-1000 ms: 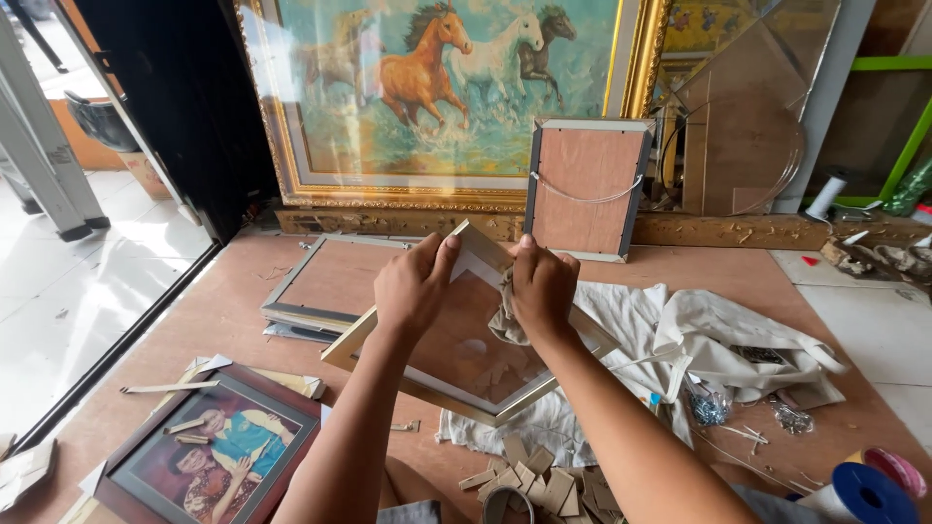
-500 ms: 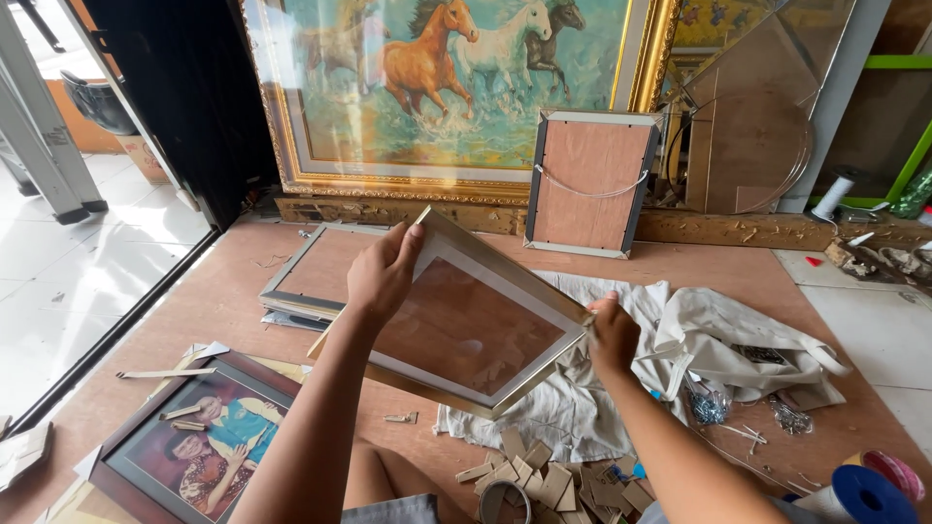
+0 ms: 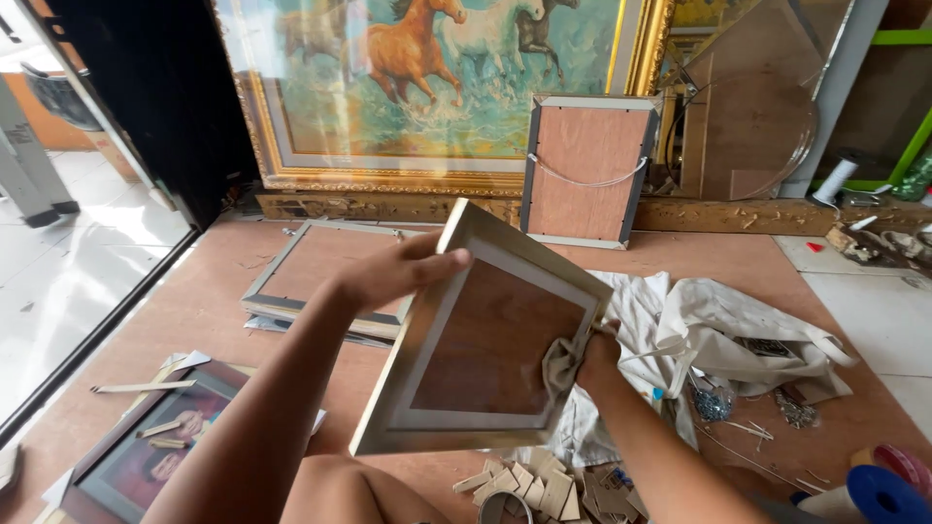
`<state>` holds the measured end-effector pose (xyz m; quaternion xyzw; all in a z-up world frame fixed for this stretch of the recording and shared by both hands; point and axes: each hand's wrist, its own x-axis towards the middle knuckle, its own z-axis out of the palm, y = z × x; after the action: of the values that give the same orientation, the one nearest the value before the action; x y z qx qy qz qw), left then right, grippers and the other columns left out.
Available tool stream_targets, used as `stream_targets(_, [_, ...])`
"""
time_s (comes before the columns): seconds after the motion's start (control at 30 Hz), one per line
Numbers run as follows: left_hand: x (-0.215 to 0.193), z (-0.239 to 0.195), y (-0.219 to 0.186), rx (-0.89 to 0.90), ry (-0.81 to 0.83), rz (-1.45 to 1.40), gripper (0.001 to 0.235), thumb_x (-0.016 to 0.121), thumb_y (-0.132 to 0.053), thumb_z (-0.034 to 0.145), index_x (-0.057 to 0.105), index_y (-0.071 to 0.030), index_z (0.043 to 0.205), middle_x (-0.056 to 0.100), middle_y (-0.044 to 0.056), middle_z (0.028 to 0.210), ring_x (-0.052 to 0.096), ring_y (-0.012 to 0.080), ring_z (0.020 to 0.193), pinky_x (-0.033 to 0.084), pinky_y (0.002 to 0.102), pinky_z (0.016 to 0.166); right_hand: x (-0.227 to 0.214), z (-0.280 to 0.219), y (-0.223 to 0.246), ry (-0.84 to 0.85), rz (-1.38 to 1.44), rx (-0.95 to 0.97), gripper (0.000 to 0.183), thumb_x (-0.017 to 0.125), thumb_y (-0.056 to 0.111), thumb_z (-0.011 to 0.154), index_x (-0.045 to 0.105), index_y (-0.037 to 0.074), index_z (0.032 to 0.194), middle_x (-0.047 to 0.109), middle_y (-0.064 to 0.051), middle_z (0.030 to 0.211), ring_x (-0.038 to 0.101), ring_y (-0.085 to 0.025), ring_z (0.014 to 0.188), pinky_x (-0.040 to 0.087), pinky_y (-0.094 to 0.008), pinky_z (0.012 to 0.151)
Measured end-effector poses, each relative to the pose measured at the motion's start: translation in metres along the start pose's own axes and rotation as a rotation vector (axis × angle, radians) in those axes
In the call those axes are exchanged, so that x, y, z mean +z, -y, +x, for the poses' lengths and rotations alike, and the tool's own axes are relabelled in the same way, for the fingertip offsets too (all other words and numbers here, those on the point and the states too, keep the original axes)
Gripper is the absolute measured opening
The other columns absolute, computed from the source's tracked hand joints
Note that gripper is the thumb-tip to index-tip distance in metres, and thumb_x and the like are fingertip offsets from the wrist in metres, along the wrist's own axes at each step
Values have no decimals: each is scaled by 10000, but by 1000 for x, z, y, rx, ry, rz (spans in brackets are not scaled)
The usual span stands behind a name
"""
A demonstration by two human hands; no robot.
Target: The person sits on the floor and assembles a picture frame by attaching a metal hanging wire to the back using a staple gun. They wipe the frame with a cloth, remove protective plastic, and secure the wire at multiple points.
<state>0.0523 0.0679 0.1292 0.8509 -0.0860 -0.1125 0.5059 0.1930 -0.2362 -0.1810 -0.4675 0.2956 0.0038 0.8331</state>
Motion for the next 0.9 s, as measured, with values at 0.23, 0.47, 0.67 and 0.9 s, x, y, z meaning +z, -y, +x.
stream_targets(0.23, [68,42,73,-70,-289,-973,900,793,-472,956,427,-358,1770,571,239,1648,610,335,1412,519,552,1156,-14,66,15,0,-444,-192,750,688,434,1078,382,78,1663,676,-224,1370,676,-408,1221,596,-576,956])
stream_targets(0.47, [74,81,177,-387,-403,-1159,1018,866,-507,898,453,-96,1732,581,234,1553,595,375,1413,475,524,1142,-51,23,9,-98,-1146,-361,472,506,394,1138,485,236,1582,694,-245,1514,649,-442,1434,526,-565,1178])
stream_targets(0.67, [71,92,218,-405,-461,-1225,988,781,-593,950,468,-64,1723,573,263,1601,596,424,1453,448,566,1214,-70,30,-17,-149,-1078,-547,304,635,318,1044,662,124,1276,802,-252,1236,727,-470,1277,575,-556,1066])
stream_targets(0.9, [73,121,305,-225,-384,-1546,763,516,-654,1067,520,-253,1716,618,155,1601,600,408,1486,457,532,1250,23,-61,-55,442,-978,-838,461,684,216,1035,761,111,1477,734,-237,1403,643,-430,1408,476,-540,1199])
